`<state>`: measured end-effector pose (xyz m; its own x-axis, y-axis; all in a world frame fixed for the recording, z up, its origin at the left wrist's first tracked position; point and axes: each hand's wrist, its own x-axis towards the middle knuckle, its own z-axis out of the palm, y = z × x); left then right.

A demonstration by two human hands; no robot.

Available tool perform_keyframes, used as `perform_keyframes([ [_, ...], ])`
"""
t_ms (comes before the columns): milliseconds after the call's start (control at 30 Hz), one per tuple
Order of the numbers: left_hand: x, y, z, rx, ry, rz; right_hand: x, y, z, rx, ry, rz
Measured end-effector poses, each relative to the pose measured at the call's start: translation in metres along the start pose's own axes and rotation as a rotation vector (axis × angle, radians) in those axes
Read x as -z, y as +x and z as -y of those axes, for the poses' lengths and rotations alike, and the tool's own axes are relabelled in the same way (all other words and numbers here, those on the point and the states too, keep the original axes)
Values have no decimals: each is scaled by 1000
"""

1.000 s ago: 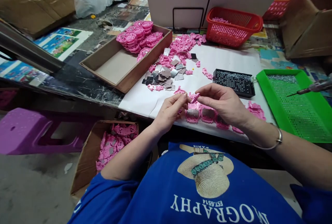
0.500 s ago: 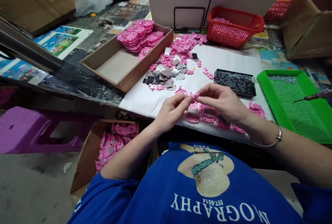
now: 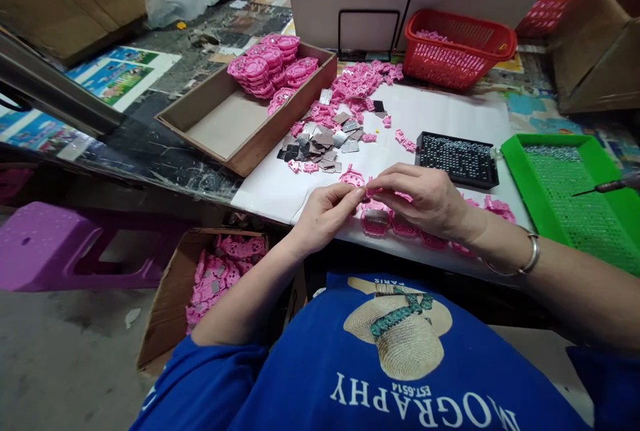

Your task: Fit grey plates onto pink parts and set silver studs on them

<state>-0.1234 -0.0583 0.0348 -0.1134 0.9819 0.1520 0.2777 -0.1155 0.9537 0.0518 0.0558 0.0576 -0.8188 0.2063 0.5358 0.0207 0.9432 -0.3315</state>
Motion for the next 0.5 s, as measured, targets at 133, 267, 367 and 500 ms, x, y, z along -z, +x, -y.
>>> perform_keyframes([
  [133,12,-8,18,-271,477,-182,-5,8,-9,-113,-123,0],
  [267,15,-16,30,-329,823,-117,-16,20,-17,-262,-253,150],
  [367,10,-19,29,-295,951,-82,-27,28,-18,-315,-352,277],
  [500,4,-20,25,-260,1010,-73,-36,35,-16,-310,-441,367],
])
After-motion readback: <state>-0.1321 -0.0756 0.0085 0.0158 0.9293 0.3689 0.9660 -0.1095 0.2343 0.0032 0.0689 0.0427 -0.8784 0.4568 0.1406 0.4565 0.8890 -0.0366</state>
